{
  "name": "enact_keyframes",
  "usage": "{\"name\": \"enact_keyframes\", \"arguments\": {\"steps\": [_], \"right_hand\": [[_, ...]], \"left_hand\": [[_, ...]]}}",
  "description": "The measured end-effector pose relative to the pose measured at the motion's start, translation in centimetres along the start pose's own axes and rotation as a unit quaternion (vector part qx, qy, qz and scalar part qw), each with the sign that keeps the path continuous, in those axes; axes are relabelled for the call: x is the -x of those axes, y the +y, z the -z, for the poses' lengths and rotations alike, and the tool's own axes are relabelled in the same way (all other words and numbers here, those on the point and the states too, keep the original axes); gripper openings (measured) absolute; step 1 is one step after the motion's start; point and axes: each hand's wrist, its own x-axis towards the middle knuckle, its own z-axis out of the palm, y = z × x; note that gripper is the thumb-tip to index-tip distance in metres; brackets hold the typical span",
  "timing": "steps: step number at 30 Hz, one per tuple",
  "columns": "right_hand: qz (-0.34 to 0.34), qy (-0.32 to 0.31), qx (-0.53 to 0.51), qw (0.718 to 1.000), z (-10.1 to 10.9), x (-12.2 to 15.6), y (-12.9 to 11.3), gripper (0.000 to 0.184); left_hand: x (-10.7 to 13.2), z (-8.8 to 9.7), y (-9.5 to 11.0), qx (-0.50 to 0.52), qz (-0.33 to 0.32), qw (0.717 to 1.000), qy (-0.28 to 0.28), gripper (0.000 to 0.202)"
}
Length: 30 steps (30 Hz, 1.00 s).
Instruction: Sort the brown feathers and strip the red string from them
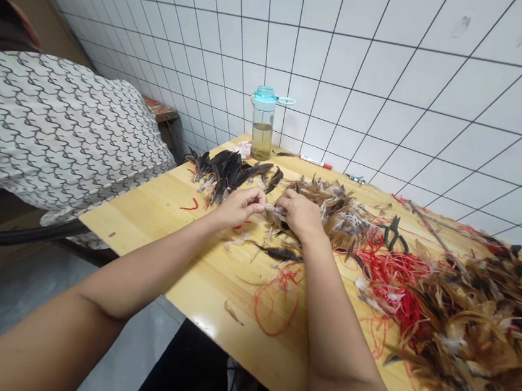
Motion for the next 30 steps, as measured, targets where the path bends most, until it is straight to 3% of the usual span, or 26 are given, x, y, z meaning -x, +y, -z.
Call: {"name": "enact_keyframes", "arguments": {"steps": [6,20,27,30], "right_hand": [[0.007,-0.034,0.021,0.999,0.2,-0.1,-0.6,0.026],[-0.002,-0.049,0.056,0.997,-0.4,-0.2,-0.9,0.028],[-0.032,0.009,0.072,0.997,0.8,0.2,-0.7,0.027],[-0.030,0.025,0.092,0.995,1.6,0.4,-0.9,0.027]], "left_hand": [[0.1,0.0,0.6,0.061,0.001,0.998,0.012,0.002],[0.6,0.0,2.3,0.038,0.003,0.999,0.023,0.002],[0.1,0.0,0.7,0.084,0.056,0.995,-0.022,0.007],[0.1,-0.2,0.6,0.154,0.082,0.984,-0.038,0.011]]}}
